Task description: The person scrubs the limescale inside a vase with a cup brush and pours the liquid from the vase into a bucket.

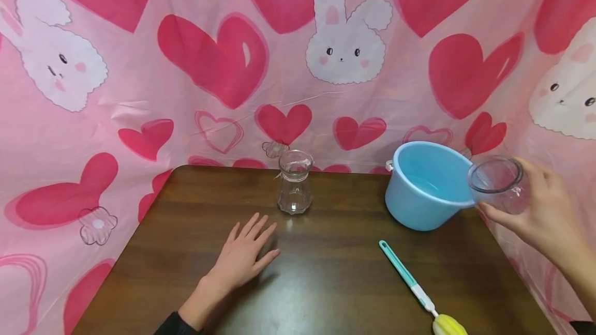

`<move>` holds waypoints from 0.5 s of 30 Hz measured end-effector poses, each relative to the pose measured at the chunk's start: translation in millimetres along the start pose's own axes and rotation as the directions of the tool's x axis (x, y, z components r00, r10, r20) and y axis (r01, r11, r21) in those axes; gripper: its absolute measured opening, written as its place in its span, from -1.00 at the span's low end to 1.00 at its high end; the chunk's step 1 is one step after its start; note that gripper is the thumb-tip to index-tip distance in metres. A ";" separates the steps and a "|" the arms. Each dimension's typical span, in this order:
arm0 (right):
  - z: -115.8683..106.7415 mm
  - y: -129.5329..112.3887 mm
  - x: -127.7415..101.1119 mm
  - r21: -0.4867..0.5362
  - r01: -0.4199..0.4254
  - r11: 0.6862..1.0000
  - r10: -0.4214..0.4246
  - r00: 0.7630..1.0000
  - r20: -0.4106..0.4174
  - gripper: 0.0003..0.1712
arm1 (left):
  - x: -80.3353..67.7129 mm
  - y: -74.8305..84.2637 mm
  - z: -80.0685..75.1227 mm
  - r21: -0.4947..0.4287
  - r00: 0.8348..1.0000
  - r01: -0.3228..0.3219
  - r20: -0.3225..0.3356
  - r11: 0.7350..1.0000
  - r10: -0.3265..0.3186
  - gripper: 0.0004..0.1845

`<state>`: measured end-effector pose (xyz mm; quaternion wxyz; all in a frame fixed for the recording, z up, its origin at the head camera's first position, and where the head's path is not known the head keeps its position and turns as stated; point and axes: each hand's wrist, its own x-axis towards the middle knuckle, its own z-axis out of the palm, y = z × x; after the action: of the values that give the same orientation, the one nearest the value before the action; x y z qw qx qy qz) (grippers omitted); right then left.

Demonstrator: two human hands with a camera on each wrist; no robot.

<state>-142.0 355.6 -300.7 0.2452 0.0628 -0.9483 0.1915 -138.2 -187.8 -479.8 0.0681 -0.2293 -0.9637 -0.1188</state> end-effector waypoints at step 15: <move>29.7 -53.7 -31.6 0.324 -0.134 0.937 0.051 0.967 0.252 0.22 | 5.1 8.8 -2.7 -0.016 1.000 -0.002 0.027 1.000 0.002 -0.30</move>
<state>-116.1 295.4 -322.2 0.1054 0.0816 -0.9258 0.3537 -138.5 -178.7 -474.5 0.0534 -0.2324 -0.9633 -0.1234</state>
